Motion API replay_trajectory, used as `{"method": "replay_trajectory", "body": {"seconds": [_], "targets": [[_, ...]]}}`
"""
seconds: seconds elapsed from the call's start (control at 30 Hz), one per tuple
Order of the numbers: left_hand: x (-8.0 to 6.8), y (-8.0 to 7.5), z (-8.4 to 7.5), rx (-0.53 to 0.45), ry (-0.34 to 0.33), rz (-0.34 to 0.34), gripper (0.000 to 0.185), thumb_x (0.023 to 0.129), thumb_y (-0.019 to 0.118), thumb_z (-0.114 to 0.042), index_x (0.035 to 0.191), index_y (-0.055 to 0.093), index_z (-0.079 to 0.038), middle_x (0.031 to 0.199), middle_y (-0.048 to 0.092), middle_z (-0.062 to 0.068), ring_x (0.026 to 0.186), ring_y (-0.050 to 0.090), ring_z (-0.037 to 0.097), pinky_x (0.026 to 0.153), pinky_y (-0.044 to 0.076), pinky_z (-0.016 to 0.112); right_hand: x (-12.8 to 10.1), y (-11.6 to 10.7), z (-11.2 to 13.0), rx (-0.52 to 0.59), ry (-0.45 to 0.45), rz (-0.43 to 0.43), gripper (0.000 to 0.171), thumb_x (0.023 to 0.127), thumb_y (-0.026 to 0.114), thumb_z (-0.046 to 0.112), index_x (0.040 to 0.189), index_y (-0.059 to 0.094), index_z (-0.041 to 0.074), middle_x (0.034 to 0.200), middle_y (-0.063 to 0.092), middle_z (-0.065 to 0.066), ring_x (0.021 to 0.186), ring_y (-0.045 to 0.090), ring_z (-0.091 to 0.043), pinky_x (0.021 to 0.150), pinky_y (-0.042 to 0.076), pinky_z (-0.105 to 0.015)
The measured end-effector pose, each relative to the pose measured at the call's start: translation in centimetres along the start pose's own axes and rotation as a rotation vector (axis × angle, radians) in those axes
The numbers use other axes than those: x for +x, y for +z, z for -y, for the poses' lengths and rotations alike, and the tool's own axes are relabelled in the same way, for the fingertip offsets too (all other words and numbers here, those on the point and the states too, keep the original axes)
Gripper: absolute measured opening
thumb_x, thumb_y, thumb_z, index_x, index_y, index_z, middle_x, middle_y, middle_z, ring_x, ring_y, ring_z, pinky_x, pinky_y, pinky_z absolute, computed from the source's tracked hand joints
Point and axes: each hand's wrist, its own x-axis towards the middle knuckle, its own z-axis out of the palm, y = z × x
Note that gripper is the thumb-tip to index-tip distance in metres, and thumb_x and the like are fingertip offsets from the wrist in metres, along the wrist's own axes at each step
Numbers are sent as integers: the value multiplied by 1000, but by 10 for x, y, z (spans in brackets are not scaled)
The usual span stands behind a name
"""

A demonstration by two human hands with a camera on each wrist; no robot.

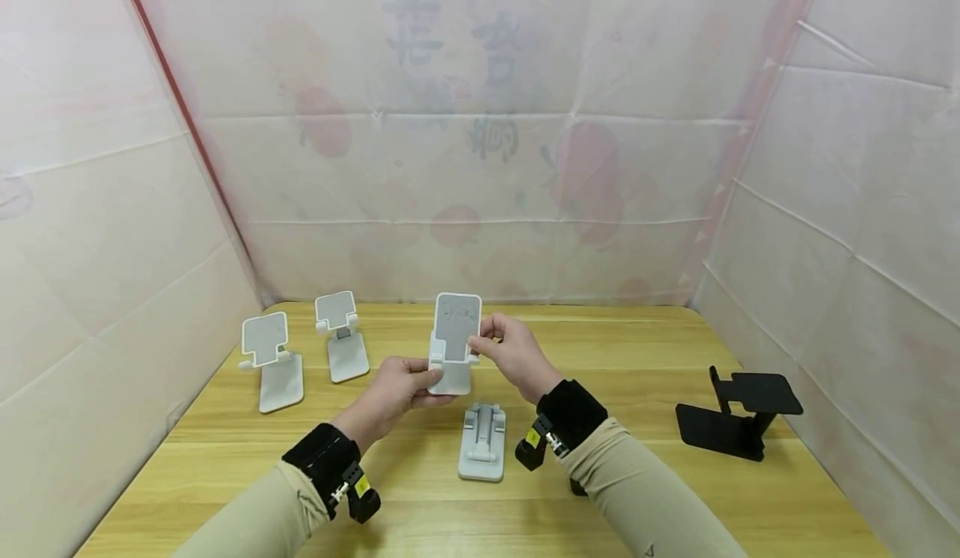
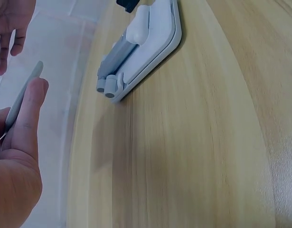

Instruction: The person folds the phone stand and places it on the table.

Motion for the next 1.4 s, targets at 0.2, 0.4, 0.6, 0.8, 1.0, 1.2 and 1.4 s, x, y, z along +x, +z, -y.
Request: {"method": "replay_trajectory", "body": {"seconds": [0.2,0.4,0.6,0.8,1.0,1.2,1.4], "targets": [[-2,4,-2,-28,-5,31,39,104,56,-3,137,53,18,128,62,33,107,71,36,88,63,36,-1,1,0,-104,-22,-61,9,101,66,14,98,61,8,103,67,-6,94,58,-26,79,47,-34],[-3,7,-1,-45,-6,43,37,103,56,-2,135,53,19,124,64,32,105,72,37,88,63,36,-2,2,-2,-242,-73,-114,10,99,69,14,94,61,10,104,69,-3,101,59,-21,88,47,-38],[-4,8,-1,-42,-18,51,38,104,56,-4,135,53,18,123,65,29,105,72,35,89,63,37,-2,1,-5,-327,-127,-137,13,99,69,14,91,60,10,110,68,-4,109,59,-22,97,49,-46],[-6,8,-1,-36,-9,59,38,105,55,-5,135,53,18,124,65,29,105,72,35,89,63,37,-2,1,-7,-373,-154,-144,13,98,70,15,90,60,12,108,66,-5,106,58,-24,96,49,-47],[-8,10,-2,-28,-18,68,39,105,55,-5,135,53,19,121,66,29,105,72,35,89,63,37,-3,1,-9,-435,-229,-160,9,98,70,13,94,63,11,98,64,-3,104,59,-25,94,51,-49],[-9,13,-3,-14,-20,64,38,104,56,-5,133,54,19,119,67,28,105,72,35,88,63,37,-3,0,-12,-508,-294,-191,6,97,71,11,98,65,11,91,63,-1,96,57,-24,87,50,-47],[-10,16,-3,-31,-13,75,38,104,56,-4,133,52,21,120,65,29,105,71,36,88,63,37,-1,0,-16,-586,-377,-234,14,94,73,9,108,70,10,91,68,-2,92,56,-24,80,49,-41]]}}
